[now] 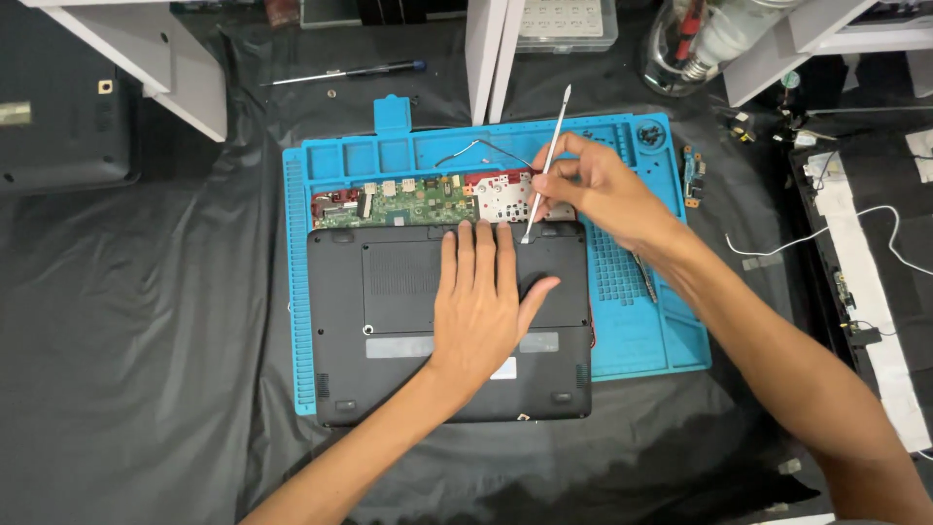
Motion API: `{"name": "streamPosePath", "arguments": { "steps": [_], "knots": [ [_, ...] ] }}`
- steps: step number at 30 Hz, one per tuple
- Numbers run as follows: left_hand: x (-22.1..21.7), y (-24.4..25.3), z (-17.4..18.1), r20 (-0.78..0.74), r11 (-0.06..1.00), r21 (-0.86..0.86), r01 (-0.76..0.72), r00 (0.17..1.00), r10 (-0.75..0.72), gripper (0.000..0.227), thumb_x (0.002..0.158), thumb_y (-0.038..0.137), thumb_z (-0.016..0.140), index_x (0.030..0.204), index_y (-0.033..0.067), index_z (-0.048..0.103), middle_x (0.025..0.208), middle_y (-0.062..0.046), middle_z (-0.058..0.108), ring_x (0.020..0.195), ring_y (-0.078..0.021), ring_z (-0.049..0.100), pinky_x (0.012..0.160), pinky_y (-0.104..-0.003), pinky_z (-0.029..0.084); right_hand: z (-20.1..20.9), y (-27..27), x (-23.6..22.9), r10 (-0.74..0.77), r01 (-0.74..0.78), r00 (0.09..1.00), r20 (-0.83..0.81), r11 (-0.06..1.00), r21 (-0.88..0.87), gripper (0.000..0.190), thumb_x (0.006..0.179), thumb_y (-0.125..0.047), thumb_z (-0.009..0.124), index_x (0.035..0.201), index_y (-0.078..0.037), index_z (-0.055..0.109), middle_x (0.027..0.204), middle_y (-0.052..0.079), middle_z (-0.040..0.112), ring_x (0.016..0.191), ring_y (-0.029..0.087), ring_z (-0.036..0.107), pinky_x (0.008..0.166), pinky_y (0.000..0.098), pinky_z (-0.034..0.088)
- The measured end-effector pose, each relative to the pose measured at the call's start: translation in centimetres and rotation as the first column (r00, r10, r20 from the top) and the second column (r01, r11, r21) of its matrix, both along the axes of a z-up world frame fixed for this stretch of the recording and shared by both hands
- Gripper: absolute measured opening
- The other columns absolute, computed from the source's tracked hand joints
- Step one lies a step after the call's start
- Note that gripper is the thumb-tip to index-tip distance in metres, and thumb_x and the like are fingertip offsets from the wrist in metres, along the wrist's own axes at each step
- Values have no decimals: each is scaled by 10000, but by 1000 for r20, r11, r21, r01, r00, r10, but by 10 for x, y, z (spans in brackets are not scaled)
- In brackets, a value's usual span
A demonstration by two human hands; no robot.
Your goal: The person assembles a laptop by securing the motherboard and battery with a screwdriver, then attaching the bottom case. They use tweezers to connect internal ribbon cables and finalize the assembly.
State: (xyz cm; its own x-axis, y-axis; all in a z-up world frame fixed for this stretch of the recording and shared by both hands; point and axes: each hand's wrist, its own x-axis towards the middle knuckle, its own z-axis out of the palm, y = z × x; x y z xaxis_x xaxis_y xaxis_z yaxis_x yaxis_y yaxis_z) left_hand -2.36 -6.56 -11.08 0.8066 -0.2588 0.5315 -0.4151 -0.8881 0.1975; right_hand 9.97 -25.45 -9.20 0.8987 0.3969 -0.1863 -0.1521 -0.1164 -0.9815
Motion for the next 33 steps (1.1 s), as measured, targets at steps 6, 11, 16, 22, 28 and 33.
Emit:
{"name": "streamPosePath", "arguments": {
  "steps": [6,11,16,22,28,33],
  "knots": [
    [0,-2,-4,20,1000,13,5,1000,-5,725,986,520,653,1294,-132,578,1304,-301,581,1270,-465,545,1150,-547,387,-6,-7,12,69,-71,997,-25,996,-50,168,979,-95,664,1109,-24,585,905,133,711,806,178,744,747,289,603],
    [-1,-1,-1,32,998,62,-1,999,-1,664,1006,507,635,1260,-106,601,1298,-296,589,1271,-456,547,1154,-546,383,1,-4,15,111,-124,987,-112,985,-116,164,964,-113,667,1072,-16,592,933,123,755,806,191,756,711,286,557],
    [0,-1,1,11,998,69,-5,1000,5,654,1002,510,615,1245,-96,599,1291,-295,591,1270,-452,540,1159,-549,373,12,-3,-4,112,-114,991,-75,993,-13,152,970,-89,659,1075,-17,576,919,124,729,816,211,744,763,321,604],
    [1,-1,-1,32,999,35,13,999,-14,651,1001,499,628,1235,-107,591,1280,-309,589,1266,-459,534,1171,-549,361,5,-8,-7,110,-108,993,-47,993,48,156,975,-85,655,1085,-11,574,895,140,728,814,232,746,791,358,622],
    [4,0,1,47,998,-46,51,998,-49,641,980,493,672,1191,-106,583,1214,-310,588,1194,-461,543,1185,-560,356,6,-10,-8,150,-140,984,-92,984,112,158,981,-102,663,1079,-11,579,899,130,729,811,230,745,800,340,605],
    [2,2,7,35,995,-49,90,995,-89,648,980,484,687,1199,-116,579,1225,-323,585,1169,-453,543,1175,-558,366,32,-50,-24,-66,72,973,222,997,-22,183,1029,-142,659,1163,-56,568,948,36,688,899,142,704,815,285,587]
  ]
}}
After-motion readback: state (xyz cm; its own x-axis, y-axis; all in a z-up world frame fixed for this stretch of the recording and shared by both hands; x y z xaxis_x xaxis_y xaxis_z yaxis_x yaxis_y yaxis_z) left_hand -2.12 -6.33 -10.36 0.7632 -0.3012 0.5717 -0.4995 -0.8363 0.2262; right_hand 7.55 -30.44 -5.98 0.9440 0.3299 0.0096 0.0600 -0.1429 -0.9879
